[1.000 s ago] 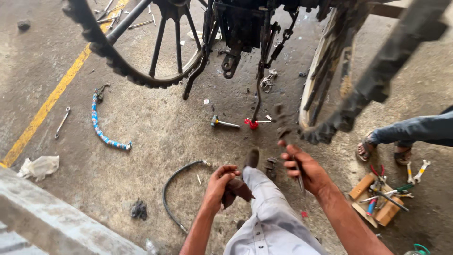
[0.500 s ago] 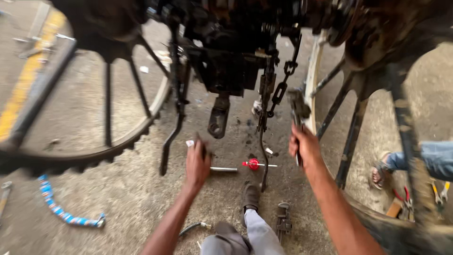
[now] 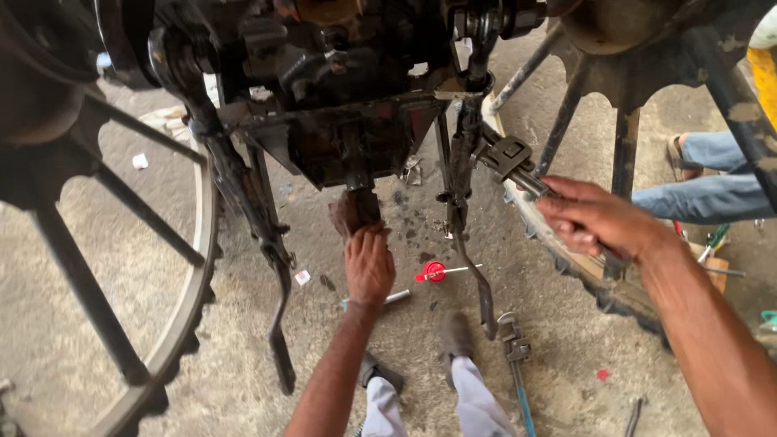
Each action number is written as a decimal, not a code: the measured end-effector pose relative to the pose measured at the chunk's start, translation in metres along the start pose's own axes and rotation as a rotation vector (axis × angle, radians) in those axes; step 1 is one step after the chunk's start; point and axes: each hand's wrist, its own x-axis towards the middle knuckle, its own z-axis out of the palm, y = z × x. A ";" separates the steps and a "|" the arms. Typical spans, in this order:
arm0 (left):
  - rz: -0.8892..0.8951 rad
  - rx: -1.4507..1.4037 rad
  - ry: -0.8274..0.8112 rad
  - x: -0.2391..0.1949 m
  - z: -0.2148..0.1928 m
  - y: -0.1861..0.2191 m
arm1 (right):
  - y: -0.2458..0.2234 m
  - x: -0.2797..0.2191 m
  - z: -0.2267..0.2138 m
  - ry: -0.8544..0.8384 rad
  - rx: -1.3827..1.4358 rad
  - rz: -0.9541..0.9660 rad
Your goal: The person uses a pipe wrench and a smaller wrench to loosen and remove a heavy metal component from the rear of a tractor. They wipe the part with a cloth and then reattach it using the wrenches.
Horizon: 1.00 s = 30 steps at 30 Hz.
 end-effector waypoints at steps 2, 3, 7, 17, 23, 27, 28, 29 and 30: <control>-0.005 -0.011 0.001 0.004 -0.005 0.001 | 0.013 -0.010 0.051 0.057 0.153 -0.136; -0.006 -0.023 -0.003 0.007 -0.007 0.000 | 0.021 -0.009 0.079 0.100 0.216 -0.170; -0.010 -0.033 -0.017 0.009 -0.009 0.003 | 0.029 -0.012 0.127 0.145 0.486 -0.330; -0.038 0.012 -0.018 0.002 -0.003 0.004 | 0.015 -0.014 0.144 0.205 0.603 -0.274; -0.045 0.001 -0.008 0.004 -0.009 0.010 | 0.043 0.001 0.150 0.117 0.869 -0.266; -0.032 -0.005 0.026 0.009 -0.010 0.013 | 0.040 0.007 0.162 0.075 0.970 -0.312; -0.035 -0.001 0.020 0.009 -0.009 0.014 | 0.042 0.012 0.171 0.106 0.983 -0.321; -0.038 0.003 0.013 0.008 -0.009 0.013 | 0.044 0.019 0.182 0.134 1.013 -0.343; -0.043 0.004 0.015 0.009 -0.009 0.013 | 0.045 0.025 0.193 0.158 1.038 -0.366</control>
